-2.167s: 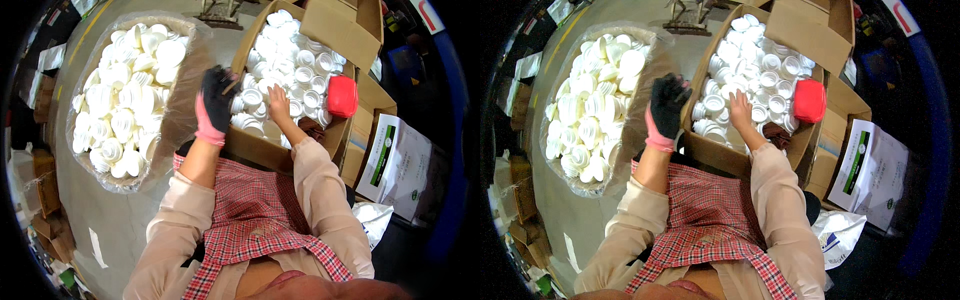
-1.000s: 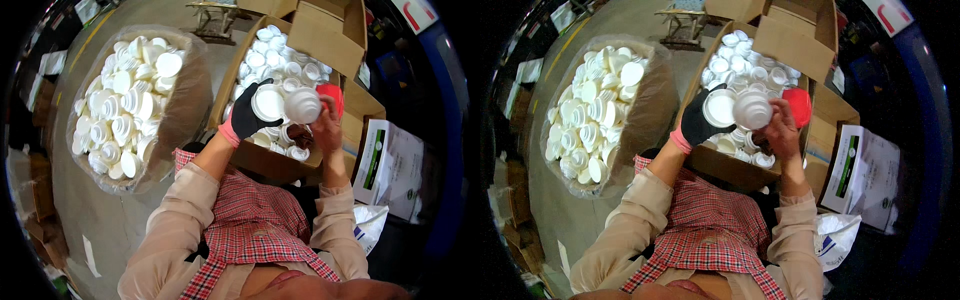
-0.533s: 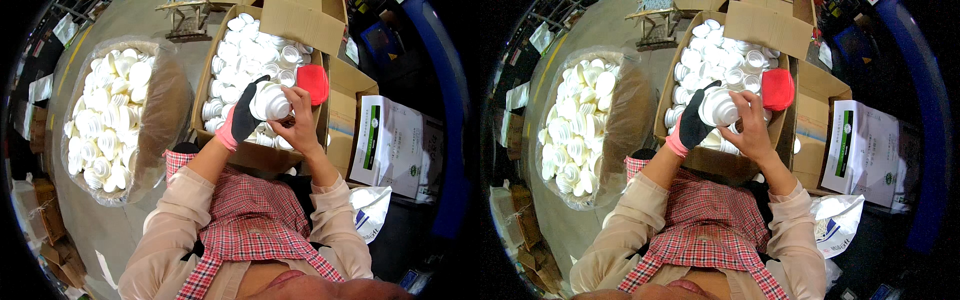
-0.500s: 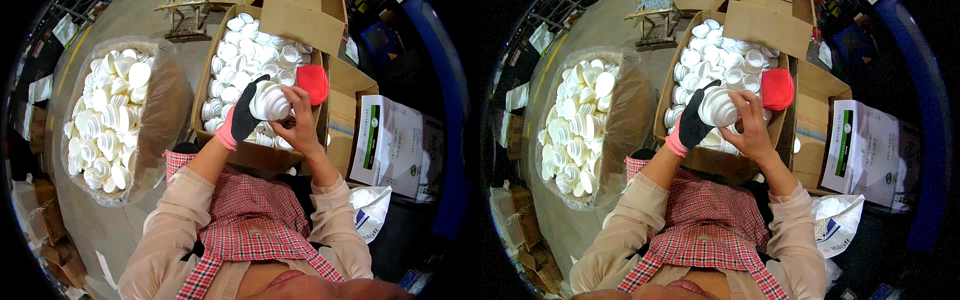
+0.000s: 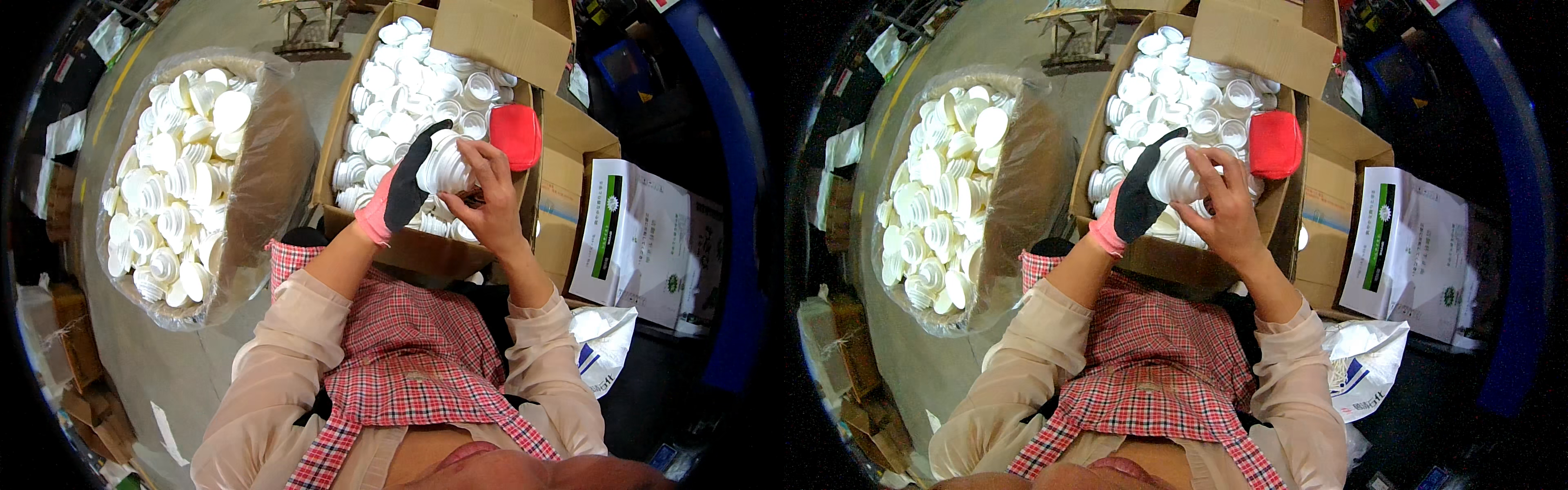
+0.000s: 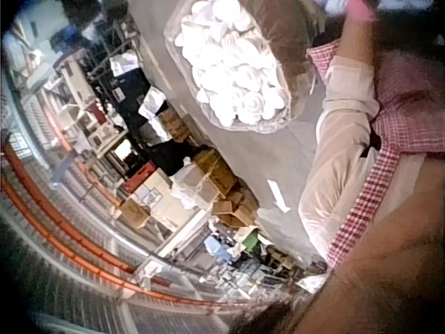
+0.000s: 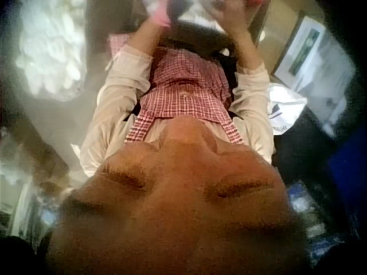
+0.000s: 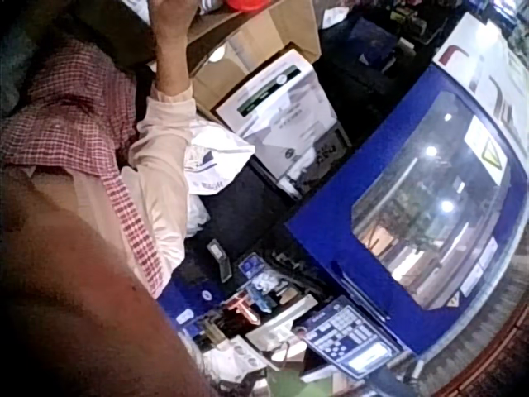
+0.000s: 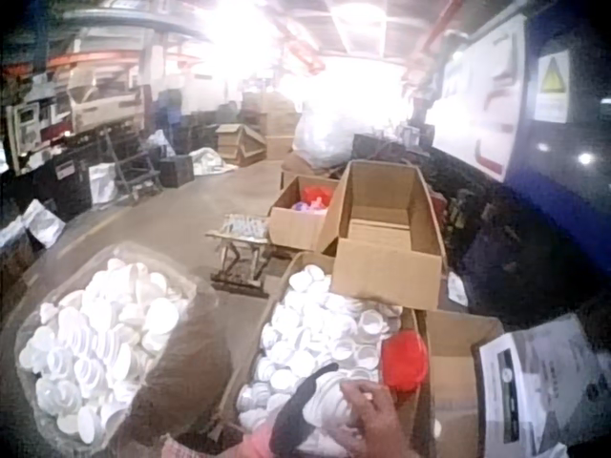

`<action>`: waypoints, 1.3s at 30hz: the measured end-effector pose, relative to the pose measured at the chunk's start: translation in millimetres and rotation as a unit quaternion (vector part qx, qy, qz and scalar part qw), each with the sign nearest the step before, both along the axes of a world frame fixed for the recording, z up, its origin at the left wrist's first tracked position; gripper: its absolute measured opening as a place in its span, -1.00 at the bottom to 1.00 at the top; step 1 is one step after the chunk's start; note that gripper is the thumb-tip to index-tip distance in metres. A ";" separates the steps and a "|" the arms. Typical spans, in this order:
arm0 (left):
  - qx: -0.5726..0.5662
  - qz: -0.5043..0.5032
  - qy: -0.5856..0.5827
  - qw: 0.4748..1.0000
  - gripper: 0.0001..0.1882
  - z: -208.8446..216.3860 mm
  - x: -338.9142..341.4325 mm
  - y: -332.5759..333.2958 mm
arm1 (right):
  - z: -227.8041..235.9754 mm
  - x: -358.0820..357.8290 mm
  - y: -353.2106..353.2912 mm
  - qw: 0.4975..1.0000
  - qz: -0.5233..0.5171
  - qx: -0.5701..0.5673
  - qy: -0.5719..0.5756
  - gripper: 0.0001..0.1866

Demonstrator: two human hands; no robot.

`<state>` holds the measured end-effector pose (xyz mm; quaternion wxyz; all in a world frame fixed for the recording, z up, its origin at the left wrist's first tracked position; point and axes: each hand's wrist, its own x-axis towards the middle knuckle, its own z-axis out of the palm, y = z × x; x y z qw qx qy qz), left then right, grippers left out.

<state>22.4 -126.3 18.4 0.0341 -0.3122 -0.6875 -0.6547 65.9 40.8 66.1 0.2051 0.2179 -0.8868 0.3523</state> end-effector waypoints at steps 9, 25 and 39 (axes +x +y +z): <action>0.102 -0.041 -0.122 0.986 -0.37 6.7 5.2 -4.6 | 1.6 0.0 -6.3 1.000 -0.001 0.008 -0.003 -0.20; -0.142 0.136 -0.118 0.973 -0.51 -5.2 31.8 32.5 | -43.8 -36.2 7.5 0.916 -0.223 -0.290 -0.165 -0.37; -0.239 0.129 -0.093 0.958 -0.54 -13.9 37.6 26.7 | -88.6 -43.6 17.8 0.888 -0.116 -0.326 -0.303 -0.39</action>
